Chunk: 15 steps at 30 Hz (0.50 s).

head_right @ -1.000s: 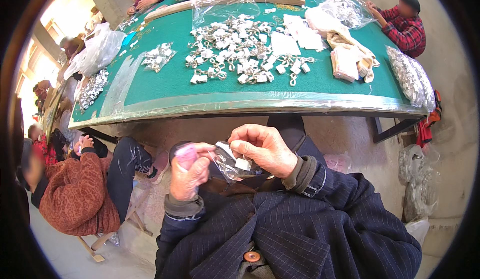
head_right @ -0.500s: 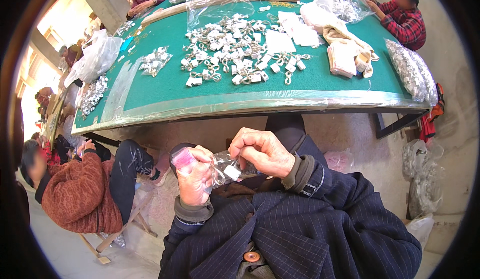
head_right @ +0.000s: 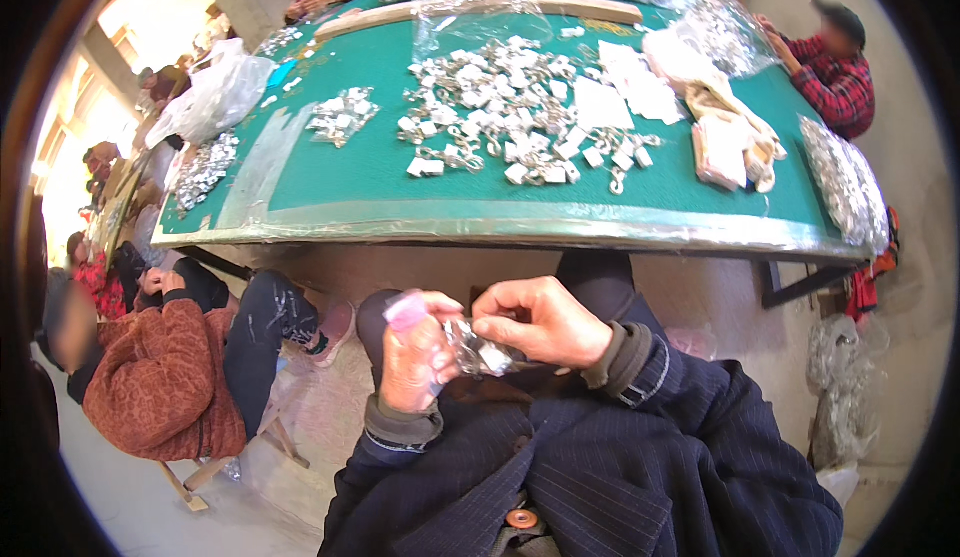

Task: The person picks small white electronic components from a pile on a green table and places them into small clear plastic bags. The person handles the items one at a time, opening the bags and inserting the components before setting the filled bags aside.

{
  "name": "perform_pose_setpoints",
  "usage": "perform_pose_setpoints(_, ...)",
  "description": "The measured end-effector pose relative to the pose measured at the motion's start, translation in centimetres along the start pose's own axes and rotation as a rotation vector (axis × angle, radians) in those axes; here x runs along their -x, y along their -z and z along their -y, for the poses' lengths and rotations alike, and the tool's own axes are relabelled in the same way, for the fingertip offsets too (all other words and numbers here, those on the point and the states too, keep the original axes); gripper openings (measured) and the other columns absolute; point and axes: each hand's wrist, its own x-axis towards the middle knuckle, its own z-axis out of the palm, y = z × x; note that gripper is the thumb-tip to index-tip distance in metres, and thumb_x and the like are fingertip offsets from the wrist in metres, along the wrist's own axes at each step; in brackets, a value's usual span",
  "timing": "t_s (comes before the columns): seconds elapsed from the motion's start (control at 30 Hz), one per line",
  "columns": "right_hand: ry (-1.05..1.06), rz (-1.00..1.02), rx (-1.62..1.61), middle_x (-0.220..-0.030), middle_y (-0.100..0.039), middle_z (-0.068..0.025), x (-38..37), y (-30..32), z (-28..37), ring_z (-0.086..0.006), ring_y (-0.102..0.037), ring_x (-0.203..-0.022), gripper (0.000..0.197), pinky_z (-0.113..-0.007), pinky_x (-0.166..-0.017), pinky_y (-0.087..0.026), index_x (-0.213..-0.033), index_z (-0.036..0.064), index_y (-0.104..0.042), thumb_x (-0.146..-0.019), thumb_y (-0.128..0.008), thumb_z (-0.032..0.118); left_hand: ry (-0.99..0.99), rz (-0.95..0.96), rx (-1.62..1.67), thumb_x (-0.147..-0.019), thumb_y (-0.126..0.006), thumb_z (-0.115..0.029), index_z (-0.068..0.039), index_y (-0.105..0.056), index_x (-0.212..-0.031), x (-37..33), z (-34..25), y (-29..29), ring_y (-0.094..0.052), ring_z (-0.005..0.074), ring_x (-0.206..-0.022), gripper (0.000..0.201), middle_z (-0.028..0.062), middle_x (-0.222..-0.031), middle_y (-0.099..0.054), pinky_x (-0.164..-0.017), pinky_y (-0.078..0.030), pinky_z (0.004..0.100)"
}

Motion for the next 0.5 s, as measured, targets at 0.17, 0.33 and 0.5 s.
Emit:
perform_pose_setpoints(0.17, -0.015, 0.027, 0.071, -0.085, -0.068, -0.0007, -1.2, 0.5, 0.0, -0.0050, -0.057, -0.078, 0.016, -0.023, -0.069, -0.049, -0.102, -0.0026, -0.069, -0.094, -0.067, 0.011, 0.041, 0.027, -0.181, -0.094, -0.065, -0.008, 0.002, -0.060, -0.103, -0.1, -0.2, 1.7, -0.049, 0.0065, -0.054, 0.013, 0.0064, -0.079, -0.063, -0.044, -0.039, 0.0208)
perform_pose_setpoints(0.33, 0.028, -0.197, -0.052, -0.093, -0.068, -0.0068, -2.9, 1.1, 1.0, -0.0078, -0.060, -0.074, 0.025, -0.022, -0.061, -0.051, -0.118, -0.0042, -0.062, -0.099, -0.059, 0.012, -0.154, -0.168, -0.317, -0.093, -0.067, -0.013, -0.001, -0.059, -0.099, -4.3, -4.1, 3.2, -0.054, 0.0109, -0.048, 0.015, 0.0060, -0.074, -0.061, -0.040, -0.044, 0.0250)
perform_pose_setpoints(0.5, 0.076, -0.052, -0.071, -0.093, -0.068, -0.0072, -1.0, 0.7, 4.1, -0.0073, -0.060, -0.075, 0.024, -0.023, -0.066, -0.052, -0.118, -0.0033, -0.062, -0.100, -0.057, 0.013, -0.412, -0.384, -0.122, -0.099, -0.058, -0.018, -0.002, -0.048, -0.128, -11.9, -9.1, 6.6, -0.066, 0.0183, -0.090, 0.034, 0.0133, -0.116, -0.061, -0.055, -0.054, 0.0295)
